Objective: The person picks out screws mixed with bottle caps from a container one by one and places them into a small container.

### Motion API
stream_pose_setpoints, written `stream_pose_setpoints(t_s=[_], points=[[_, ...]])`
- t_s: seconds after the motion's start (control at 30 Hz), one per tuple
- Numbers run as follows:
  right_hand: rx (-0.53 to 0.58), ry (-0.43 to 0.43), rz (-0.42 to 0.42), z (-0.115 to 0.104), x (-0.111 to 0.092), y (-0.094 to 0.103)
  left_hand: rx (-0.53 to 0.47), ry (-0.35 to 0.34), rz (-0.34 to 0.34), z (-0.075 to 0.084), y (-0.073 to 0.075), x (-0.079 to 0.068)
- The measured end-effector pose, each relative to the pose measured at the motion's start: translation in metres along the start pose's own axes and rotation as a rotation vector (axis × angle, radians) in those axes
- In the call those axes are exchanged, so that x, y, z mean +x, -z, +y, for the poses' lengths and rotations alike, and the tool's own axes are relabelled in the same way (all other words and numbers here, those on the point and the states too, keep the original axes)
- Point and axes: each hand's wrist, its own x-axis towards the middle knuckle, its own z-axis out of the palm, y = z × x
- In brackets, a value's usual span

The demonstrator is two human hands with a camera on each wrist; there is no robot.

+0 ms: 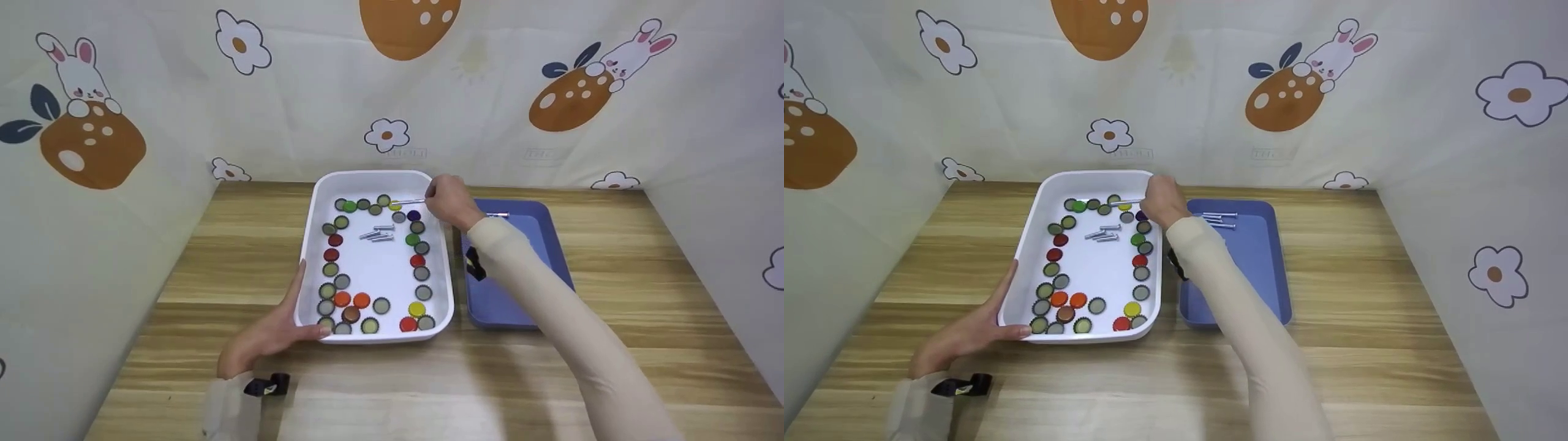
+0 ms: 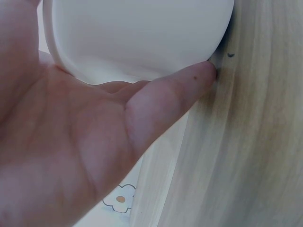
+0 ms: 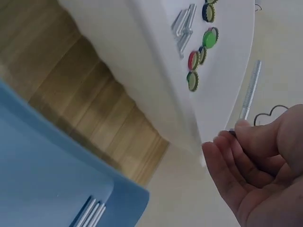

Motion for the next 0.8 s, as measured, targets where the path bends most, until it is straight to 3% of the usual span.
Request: stream_pose_setpoints(t_s=[0.4, 0.6, 0.8], points=[[-0.002, -0.001, 0.117, 0.026, -0.004, 0.017, 0.002, -0.001, 0.002, 0.001, 0.001, 0.0], [0.001, 0.0, 0.138, 0.038, -0.005, 0.019, -0.021, -0.058, 0.004, -0.002, 0.0, 0.002], [0.02, -0.04, 0.114, 0.051, -0.008, 0.023, -0.01, -0.048, 0.003, -0.001, -0.001, 0.002]])
